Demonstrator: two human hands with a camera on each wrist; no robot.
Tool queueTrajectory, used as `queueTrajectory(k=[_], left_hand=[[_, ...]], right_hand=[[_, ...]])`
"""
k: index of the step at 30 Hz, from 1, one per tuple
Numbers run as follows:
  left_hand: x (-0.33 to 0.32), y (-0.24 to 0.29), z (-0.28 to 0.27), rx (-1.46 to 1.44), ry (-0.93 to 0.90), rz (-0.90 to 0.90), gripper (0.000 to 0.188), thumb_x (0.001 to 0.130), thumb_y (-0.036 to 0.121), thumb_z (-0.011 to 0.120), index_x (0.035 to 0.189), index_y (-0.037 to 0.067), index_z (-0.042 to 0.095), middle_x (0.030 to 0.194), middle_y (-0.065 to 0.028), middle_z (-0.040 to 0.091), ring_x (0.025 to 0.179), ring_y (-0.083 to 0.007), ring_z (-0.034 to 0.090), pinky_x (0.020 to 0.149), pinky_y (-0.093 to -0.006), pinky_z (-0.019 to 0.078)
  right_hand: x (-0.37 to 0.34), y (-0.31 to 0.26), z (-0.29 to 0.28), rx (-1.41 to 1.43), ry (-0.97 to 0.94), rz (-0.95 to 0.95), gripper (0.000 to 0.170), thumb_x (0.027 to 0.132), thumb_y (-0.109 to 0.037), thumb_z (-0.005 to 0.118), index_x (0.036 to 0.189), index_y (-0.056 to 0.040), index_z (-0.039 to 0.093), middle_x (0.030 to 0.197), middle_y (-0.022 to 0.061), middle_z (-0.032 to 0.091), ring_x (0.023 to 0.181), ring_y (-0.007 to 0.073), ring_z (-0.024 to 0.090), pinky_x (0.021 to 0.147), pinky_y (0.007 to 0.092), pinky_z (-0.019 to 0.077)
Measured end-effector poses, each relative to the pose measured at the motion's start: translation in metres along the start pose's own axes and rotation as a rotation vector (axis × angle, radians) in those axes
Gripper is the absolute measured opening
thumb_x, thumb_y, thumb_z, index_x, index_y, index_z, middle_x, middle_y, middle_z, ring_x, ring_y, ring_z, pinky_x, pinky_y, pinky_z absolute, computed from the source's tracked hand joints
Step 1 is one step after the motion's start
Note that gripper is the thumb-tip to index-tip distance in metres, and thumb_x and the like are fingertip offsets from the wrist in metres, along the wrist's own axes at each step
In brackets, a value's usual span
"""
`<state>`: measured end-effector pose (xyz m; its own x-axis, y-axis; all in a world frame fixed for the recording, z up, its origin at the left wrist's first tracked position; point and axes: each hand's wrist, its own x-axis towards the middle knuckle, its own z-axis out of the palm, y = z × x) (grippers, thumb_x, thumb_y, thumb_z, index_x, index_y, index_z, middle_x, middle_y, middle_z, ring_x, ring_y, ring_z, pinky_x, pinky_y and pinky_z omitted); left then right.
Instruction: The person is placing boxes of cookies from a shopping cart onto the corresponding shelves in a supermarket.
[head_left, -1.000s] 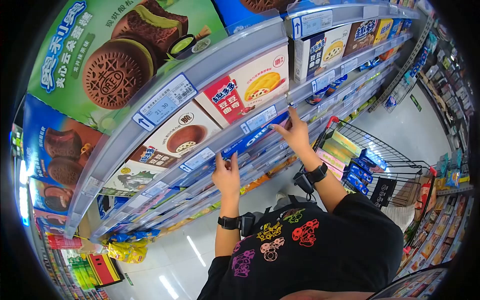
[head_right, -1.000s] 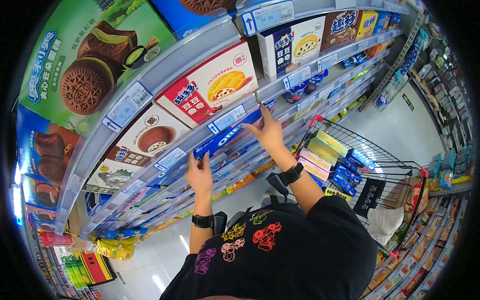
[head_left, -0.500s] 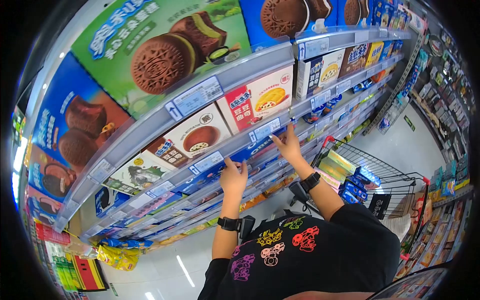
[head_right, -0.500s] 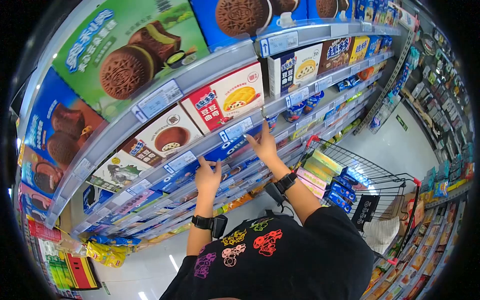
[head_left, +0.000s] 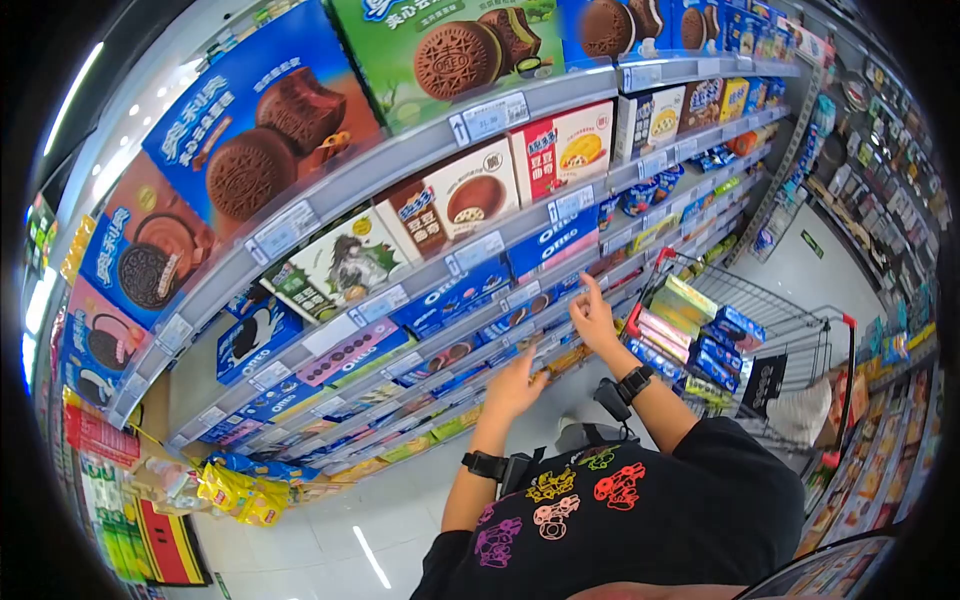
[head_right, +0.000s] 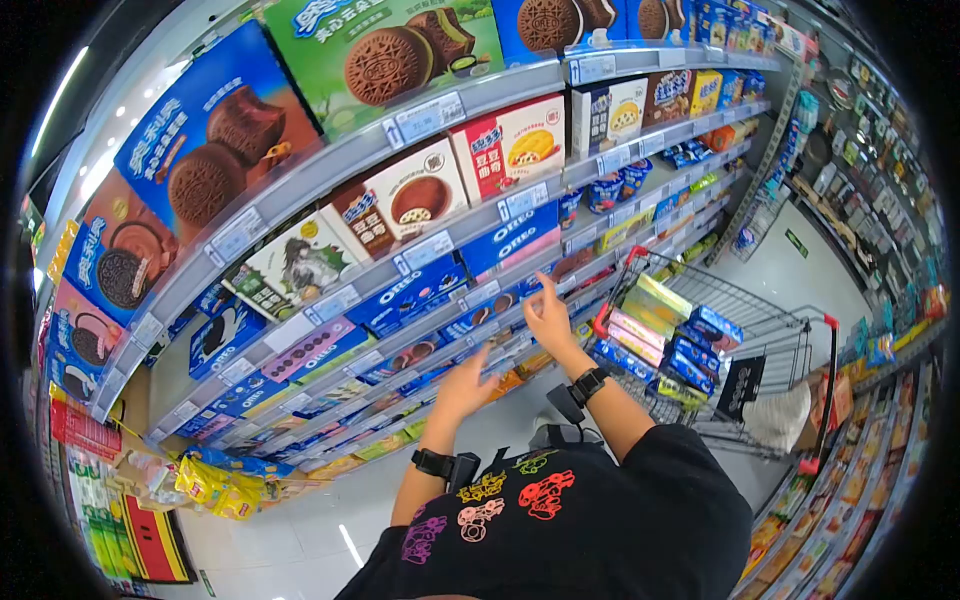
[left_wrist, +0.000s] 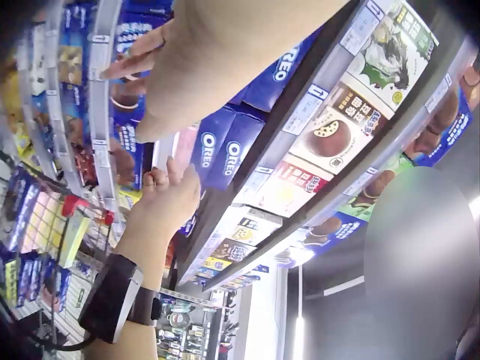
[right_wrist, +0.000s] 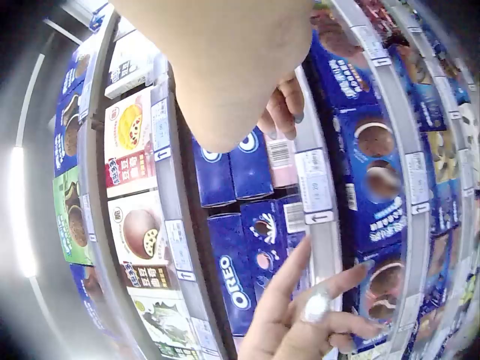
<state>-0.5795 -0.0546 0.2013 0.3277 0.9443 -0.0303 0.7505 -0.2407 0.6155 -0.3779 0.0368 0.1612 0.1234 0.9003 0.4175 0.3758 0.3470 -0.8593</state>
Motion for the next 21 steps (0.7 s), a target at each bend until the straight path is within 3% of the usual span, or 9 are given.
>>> queueTrajectory(k=[3,4,7,10,13,15,21], left_hand=[[-0.049,-0.032,0.032,0.01,-0.111,0.093,0.056,0.081,0.035,0.055,0.128,0.005,0.043,0.116,-0.0235,0.054,0.103,-0.0371,0.055,0.086,-0.0435,0.0451],[-0.06,-0.057,0.06,-0.022,-0.185,0.064,0.056,0.081,0.037,0.055,0.125,0.004,0.046,0.116,-0.0242,0.054,0.103,-0.038,0.055,0.087,-0.0441,0.0444],[-0.105,-0.056,0.075,-0.041,-0.293,0.059,0.057,0.081,0.041,0.055,0.123,0.003,0.048,0.116,-0.0254,0.054,0.104,-0.0385,0.054,0.088,-0.0439,0.0438],[-0.132,-0.053,0.096,0.092,-0.542,0.007,0.059,0.08,0.042,0.056,0.123,0.002,0.048,0.117,-0.0265,0.053,0.105,-0.0394,0.053,0.09,-0.0434,0.0433],[-0.156,-0.068,0.127,0.031,-0.615,0.139,0.058,0.08,0.042,0.058,0.121,0.002,0.05,0.114,-0.0234,0.056,0.106,-0.0362,0.054,0.091,-0.04,0.0425],[-0.161,-0.062,0.13,0.02,-0.682,0.11,0.06,0.081,0.043,0.056,0.123,0.001,0.048,0.116,-0.0253,0.054,0.109,-0.0379,0.052,0.093,-0.0413,0.0413],[-0.153,-0.008,0.131,0.115,-0.733,0.135,0.062,0.081,0.043,0.055,0.125,0.001,0.047,0.117,-0.026,0.053,0.111,-0.0382,0.05,0.094,-0.042,0.0407]], right_hand=[[-0.071,0.023,0.01,-0.019,-0.073,0.108,0.051,0.079,-0.01,0.058,0.127,-0.0076,0.04,0.071,0.0059,0.06,0.054,0.0142,0.056,0.052,0.0281,0.0456],[-0.099,0.027,0.012,0.01,-0.099,0.24,0.046,0.079,-0.013,0.059,0.122,-0.0093,0.045,0.07,0.0052,0.06,0.055,0.0133,0.057,0.054,0.028,0.0473],[-0.169,-0.007,-0.007,0.061,-0.343,0.398,0.04,0.078,-0.017,0.06,0.116,-0.0107,0.05,0.071,0.0065,0.061,0.058,0.0152,0.06,0.056,0.0288,0.0489],[-0.227,0.01,-0.024,-0.285,-0.527,0.324,0.035,0.079,-0.022,0.063,0.111,-0.0105,0.056,0.077,0.0069,0.063,0.068,0.017,0.061,0.064,0.0299,0.0488],[-0.273,0.02,-0.047,-0.296,-0.473,0.431,0.031,0.078,-0.029,0.064,0.103,-0.0094,0.061,0.079,0.0084,0.064,0.071,0.0205,0.062,0.067,0.0309,0.0486],[-0.292,0.015,-0.066,-0.301,-0.389,0.547,0.031,0.079,-0.03,0.064,0.101,-0.0093,0.062,0.079,0.008,0.065,0.073,0.0204,0.062,0.066,0.0306,0.0482],[-0.321,0.011,-0.111,-0.242,-0.211,0.732,0.032,0.08,-0.032,0.063,0.101,-0.0078,0.062,0.081,0.0095,0.065,0.073,0.0205,0.062,0.068,0.0311,0.0481]])
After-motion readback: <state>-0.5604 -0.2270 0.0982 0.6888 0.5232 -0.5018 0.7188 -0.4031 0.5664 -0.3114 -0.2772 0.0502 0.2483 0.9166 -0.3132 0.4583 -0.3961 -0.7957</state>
